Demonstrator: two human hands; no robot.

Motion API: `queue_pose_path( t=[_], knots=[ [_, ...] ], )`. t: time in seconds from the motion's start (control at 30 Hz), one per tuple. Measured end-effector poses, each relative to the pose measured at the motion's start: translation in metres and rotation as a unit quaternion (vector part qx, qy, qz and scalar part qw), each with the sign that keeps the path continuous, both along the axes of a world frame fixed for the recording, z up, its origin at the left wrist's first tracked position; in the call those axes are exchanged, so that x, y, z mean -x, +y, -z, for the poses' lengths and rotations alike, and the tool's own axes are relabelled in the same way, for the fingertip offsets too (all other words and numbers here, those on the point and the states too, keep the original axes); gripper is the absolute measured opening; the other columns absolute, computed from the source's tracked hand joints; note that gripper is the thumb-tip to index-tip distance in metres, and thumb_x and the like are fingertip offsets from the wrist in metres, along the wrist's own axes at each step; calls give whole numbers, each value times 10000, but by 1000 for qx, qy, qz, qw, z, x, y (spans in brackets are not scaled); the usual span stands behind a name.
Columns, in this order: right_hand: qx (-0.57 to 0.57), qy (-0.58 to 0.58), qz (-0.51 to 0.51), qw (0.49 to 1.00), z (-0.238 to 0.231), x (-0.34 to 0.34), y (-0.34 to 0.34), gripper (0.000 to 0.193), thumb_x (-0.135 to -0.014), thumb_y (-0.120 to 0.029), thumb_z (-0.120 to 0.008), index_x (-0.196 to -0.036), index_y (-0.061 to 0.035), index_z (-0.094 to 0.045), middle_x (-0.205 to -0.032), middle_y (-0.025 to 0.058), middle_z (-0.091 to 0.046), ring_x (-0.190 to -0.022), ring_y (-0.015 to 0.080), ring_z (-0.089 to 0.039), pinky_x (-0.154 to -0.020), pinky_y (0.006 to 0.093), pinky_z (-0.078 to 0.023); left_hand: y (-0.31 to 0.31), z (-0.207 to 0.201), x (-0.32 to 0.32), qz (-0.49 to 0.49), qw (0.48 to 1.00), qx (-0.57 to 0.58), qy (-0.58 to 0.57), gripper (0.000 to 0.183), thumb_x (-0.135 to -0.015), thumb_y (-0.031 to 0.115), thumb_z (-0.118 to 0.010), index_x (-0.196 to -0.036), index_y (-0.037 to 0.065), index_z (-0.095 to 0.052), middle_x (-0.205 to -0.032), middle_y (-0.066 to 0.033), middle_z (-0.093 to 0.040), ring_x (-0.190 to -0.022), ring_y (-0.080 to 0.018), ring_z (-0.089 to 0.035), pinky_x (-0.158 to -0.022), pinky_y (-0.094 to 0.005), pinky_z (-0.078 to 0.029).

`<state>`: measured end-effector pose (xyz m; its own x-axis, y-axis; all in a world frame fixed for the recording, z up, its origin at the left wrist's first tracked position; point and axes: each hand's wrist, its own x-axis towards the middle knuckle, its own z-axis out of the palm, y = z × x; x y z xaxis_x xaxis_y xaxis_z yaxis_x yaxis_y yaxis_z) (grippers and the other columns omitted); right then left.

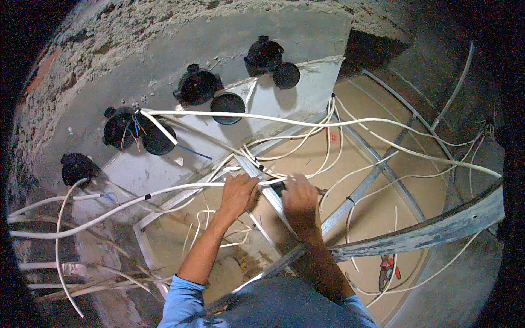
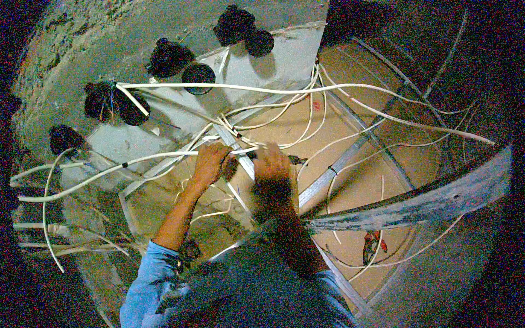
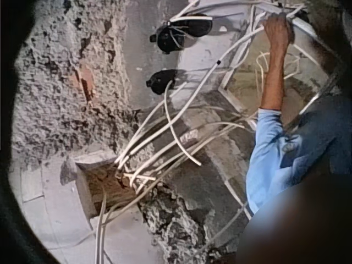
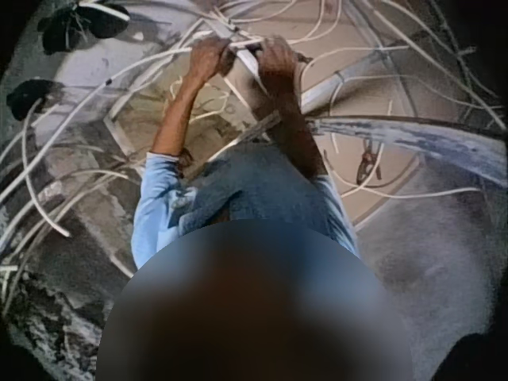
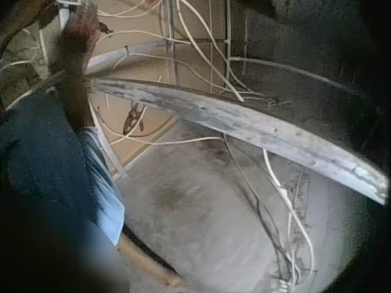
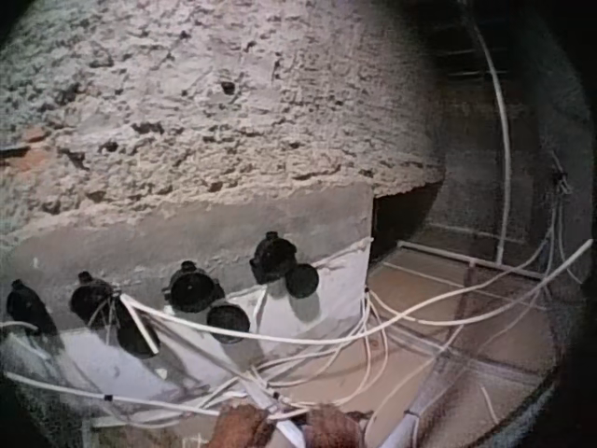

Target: The person installs white electrical conduits into a ceiling, using a hammer to secure them and pliers to cut and strip the conduits. They route the conduits into black junction boxes and secure them with cable ties.

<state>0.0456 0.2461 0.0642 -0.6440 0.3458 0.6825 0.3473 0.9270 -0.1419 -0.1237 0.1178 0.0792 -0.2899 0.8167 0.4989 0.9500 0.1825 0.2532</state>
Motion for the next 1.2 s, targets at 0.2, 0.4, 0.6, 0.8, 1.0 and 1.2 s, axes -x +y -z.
queue_pose_path(
  t=[0.2, 0.4, 0.6, 0.8, 1.0, 1.2],
  knots=[
    [58, -35, -35, 997, -6, 29, -7, 248, -887, -168, -582, -1090, -31, -618, -890, 160, -626, -882, 345, -603, -833, 496, -444, 4, -2, -5, 11, 999, -51, 7, 200, -829, 187, -668, -1016, 116, -672, -786, -67, -584, -785, -255, -573, -670, -402, -373],
    [153, -99, -65, 981, -16, 5, -44, 154, -855, -74, -543, -985, -16, -599, -800, 161, -611, -743, 346, -617, -650, 429, -506, -15, -21, -39, 0, 995, -55, -87, 193, -860, 162, -616, -1027, 73, -656, -840, -129, -610, -749, -336, -588, -650, -458, -417],
    [149, -220, -231, 936, -50, -96, -74, 203, -795, -41, -556, -986, -18, -623, -876, 135, -656, -778, 303, -636, -705, 398, -528, -69, -82, -99, 204, 882, 300, -301, 286, -929, 140, -469, -1151, -1, -582, -1036, -233, -634, -867, -386, -641, -716, -484, -505],
    [322, -478, -241, 781, -140, -223, -53, 230, -782, -70, -584, -1000, -25, -642, -925, 145, -666, -836, 292, -643, -777, 409, -514, -107, -115, -144, 561, 647, 324, -403, 253, -934, 173, -480, -1093, 12, -593, -942, -207, -619, -781, -362, -634, -662, -460, -500],
    [417, -531, -93, 731, -269, -278, -8, 259, -770, -99, -611, -1014, -33, -661, -973, 156, -676, -894, 281, -650, -849, 420, -500, -91, -148, -146, 610, 671, 303, -294, 205, -929, 200, -507, -997, 41, -617, -799, -178, -595, -682, -348, -615, -604, -437, -487],
    [664, -437, -66, 604, -220, -294, -20, 297, -760, -144, -638, -1038, -50, -682, -1029, 164, -687, -949, 267, -657, -919, 419, -486, -59, -133, -67, 189, 921, 107, -323, 178, -905, 222, -594, -971, 59, -625, -818, -150, -634, -741, -361, -640, -636, -424, -503]
  ],
)
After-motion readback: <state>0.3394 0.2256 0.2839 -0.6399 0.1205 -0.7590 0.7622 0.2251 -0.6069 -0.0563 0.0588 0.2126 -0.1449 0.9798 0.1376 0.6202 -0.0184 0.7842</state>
